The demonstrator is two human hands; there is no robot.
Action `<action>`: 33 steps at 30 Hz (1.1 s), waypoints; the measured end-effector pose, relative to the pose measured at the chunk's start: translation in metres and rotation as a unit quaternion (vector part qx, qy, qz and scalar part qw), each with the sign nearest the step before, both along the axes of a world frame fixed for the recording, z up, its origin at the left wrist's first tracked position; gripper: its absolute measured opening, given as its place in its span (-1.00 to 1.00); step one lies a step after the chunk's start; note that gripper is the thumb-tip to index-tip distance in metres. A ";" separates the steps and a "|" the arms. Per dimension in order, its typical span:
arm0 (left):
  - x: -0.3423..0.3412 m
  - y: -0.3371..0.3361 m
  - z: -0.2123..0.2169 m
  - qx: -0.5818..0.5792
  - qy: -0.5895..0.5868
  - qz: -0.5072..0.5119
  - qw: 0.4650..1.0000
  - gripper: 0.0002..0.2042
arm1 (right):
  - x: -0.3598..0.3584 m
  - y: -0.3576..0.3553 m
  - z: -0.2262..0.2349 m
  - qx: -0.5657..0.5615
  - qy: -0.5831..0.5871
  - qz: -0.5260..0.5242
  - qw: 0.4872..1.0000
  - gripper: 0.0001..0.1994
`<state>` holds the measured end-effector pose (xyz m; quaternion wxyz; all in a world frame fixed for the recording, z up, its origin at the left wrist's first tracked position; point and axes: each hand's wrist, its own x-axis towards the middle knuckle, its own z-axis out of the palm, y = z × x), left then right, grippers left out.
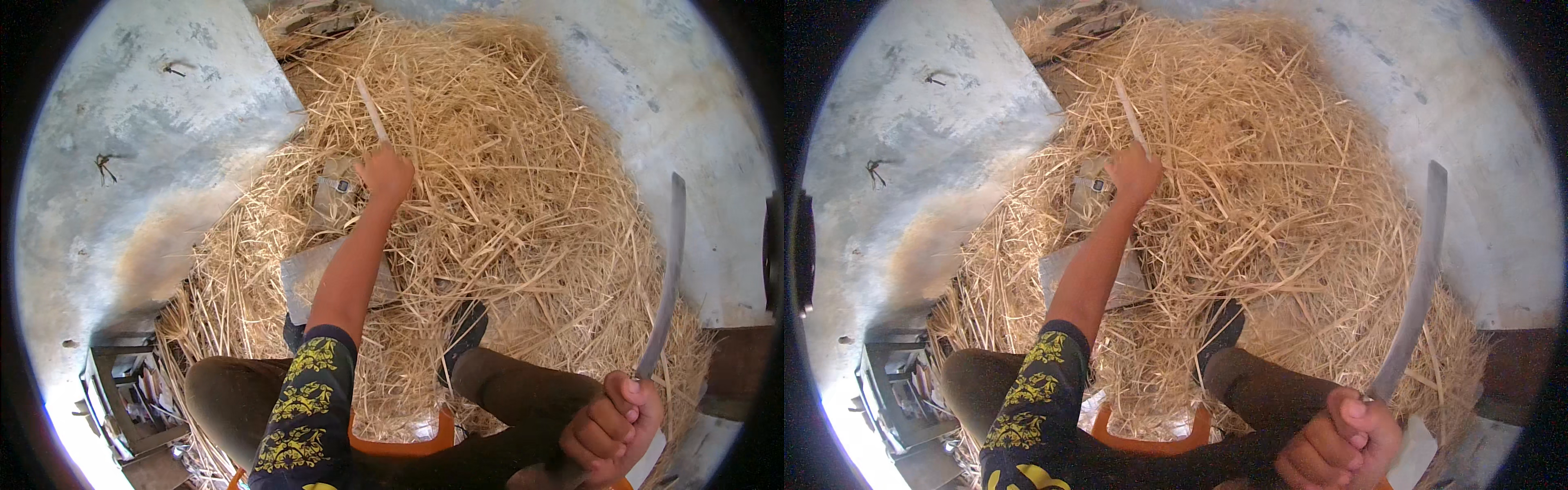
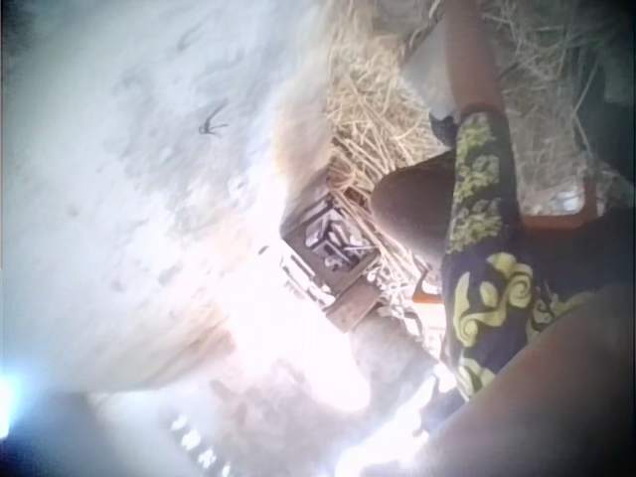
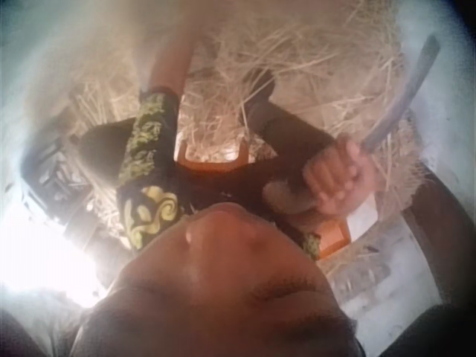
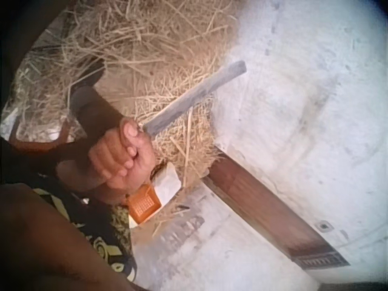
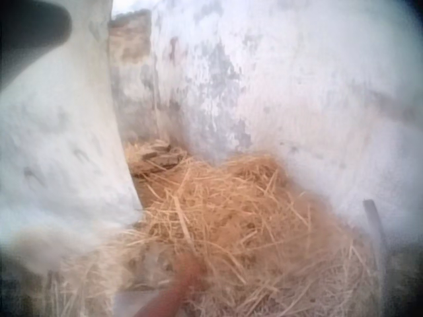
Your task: The person sits cross-legged on a straw-covered floor and uses a large knife to sharpen a long, thin wooden stick. They hold the stick against a small rectangular block and repeatedly scrape the blade along the wood to create a fine point.
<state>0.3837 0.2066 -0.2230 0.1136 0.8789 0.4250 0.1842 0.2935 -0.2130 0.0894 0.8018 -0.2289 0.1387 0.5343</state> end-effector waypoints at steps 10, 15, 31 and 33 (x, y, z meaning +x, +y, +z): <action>0.053 0.077 -0.076 -0.385 -0.061 0.095 0.916 -0.36 | 0.005 0.026 0.002 -0.099 -0.004 -0.050 0.994 -0.68; 0.052 0.083 -0.079 -0.440 -0.220 0.076 0.867 -0.44 | 0.006 0.040 0.007 -0.145 0.061 0.006 0.988 -0.64; 0.033 0.073 0.126 -0.442 -0.076 -0.109 0.887 -0.45 | -0.012 0.022 -0.008 -0.021 0.124 -0.090 0.988 -0.68; 0.011 0.046 0.184 -0.414 -0.010 -0.151 0.898 -0.50 | -0.014 0.025 -0.002 -0.030 0.118 -0.084 0.989 -0.65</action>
